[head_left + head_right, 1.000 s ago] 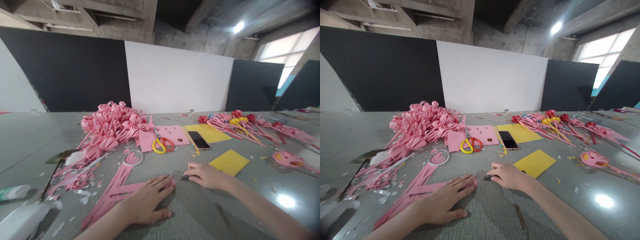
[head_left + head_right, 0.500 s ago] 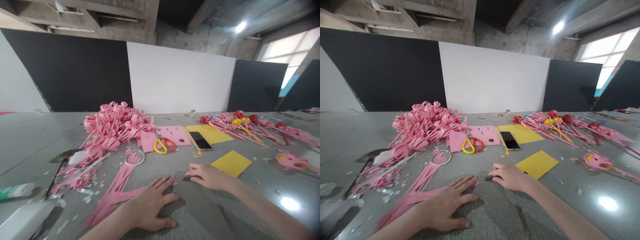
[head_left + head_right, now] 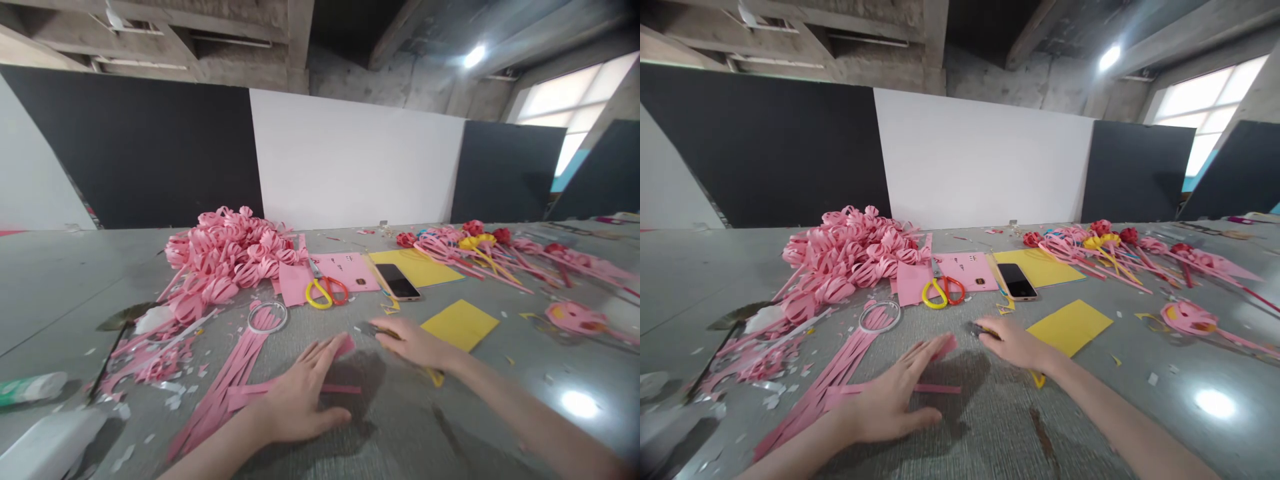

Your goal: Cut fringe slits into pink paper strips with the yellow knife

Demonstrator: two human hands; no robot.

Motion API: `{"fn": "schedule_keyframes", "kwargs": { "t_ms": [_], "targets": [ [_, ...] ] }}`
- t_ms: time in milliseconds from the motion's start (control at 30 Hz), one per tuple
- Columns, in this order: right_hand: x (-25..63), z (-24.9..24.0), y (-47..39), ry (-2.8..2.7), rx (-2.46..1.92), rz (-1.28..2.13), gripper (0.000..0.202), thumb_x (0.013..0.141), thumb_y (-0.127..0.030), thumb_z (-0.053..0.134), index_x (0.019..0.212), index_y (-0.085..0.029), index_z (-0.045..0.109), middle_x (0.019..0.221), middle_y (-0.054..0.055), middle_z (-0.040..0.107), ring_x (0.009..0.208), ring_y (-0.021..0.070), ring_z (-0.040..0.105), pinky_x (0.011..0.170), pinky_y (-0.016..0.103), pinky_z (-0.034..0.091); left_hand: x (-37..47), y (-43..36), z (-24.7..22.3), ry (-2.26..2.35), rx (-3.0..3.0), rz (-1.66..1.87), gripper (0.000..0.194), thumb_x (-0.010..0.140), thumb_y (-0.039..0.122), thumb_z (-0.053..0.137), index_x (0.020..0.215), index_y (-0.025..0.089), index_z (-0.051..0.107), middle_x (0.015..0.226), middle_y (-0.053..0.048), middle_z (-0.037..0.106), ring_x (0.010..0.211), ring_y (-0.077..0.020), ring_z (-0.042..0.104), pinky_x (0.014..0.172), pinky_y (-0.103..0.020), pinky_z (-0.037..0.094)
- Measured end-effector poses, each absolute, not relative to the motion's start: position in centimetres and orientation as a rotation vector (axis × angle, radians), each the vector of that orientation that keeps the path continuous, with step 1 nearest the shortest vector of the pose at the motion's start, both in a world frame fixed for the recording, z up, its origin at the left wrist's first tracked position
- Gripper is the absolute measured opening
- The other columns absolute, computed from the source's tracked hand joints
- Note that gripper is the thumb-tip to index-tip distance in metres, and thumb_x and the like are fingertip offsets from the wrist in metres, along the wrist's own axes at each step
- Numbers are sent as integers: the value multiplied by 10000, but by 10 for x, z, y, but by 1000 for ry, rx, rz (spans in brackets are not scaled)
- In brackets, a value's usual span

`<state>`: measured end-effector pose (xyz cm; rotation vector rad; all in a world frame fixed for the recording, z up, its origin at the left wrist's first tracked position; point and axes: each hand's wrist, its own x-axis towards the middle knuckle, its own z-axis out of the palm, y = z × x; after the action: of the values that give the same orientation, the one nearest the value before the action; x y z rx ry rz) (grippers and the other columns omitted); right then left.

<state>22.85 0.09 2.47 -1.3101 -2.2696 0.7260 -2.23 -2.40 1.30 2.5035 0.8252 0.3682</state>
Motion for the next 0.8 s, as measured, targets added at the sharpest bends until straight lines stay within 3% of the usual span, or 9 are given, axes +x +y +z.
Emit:
{"fn": "schedule_keyframes", "kwargs": {
  "t_ms": [133,233,367,433,500,600,800],
  "targets": [
    [219,33,-5,-1744,-1157,1297,235,829,-290,373,1001,-170,479,737,34,561,682,154,541,634,290,414,-21,-25,17,862,2276,488,687,772,331,536,1325,241,138,1365,-84,271,1223,-225,264,986,-420,238],
    [204,30,-13,-1424,-907,1506,147,800,-284,455,894,-171,463,759,27,549,752,159,554,719,318,417,-16,-28,17,853,1989,686,500,801,354,502,1239,225,300,1284,-92,379,1147,-216,371,898,-374,353],
    [179,19,-26,-1215,-752,1594,216,758,-318,541,899,-179,456,844,45,566,861,184,558,813,368,395,-4,-35,18,783,1630,596,353,820,458,429,1019,169,463,921,-63,579,769,-165,575,639,-277,451],
    [168,14,-32,-1179,-736,1587,239,747,-334,558,898,-178,458,874,57,571,903,196,548,813,369,396,2,-40,17,830,1468,449,430,810,539,366,978,154,459,714,-27,578,502,-118,537,452,-226,406],
    [162,10,-37,-1162,-746,1565,239,752,-343,557,898,-180,458,889,61,572,928,201,537,799,361,402,7,-44,15,905,1337,405,489,784,599,332,934,150,452,567,23,512,341,-70,401,331,-175,285],
    [158,8,-41,-1164,-740,1545,210,769,-335,544,900,-192,466,908,49,567,936,186,529,814,344,392,9,-47,13,977,1267,470,453,735,602,408,828,162,452,500,67,407,328,-45,305,301,-150,173],
    [161,6,-40,-1281,-764,1550,282,786,-333,524,1042,-238,454,1005,31,528,955,168,507,819,328,401,8,-47,15,923,1161,544,290,705,448,498,790,187,406,513,60,403,380,-56,325,327,-158,135]
  ]
}}
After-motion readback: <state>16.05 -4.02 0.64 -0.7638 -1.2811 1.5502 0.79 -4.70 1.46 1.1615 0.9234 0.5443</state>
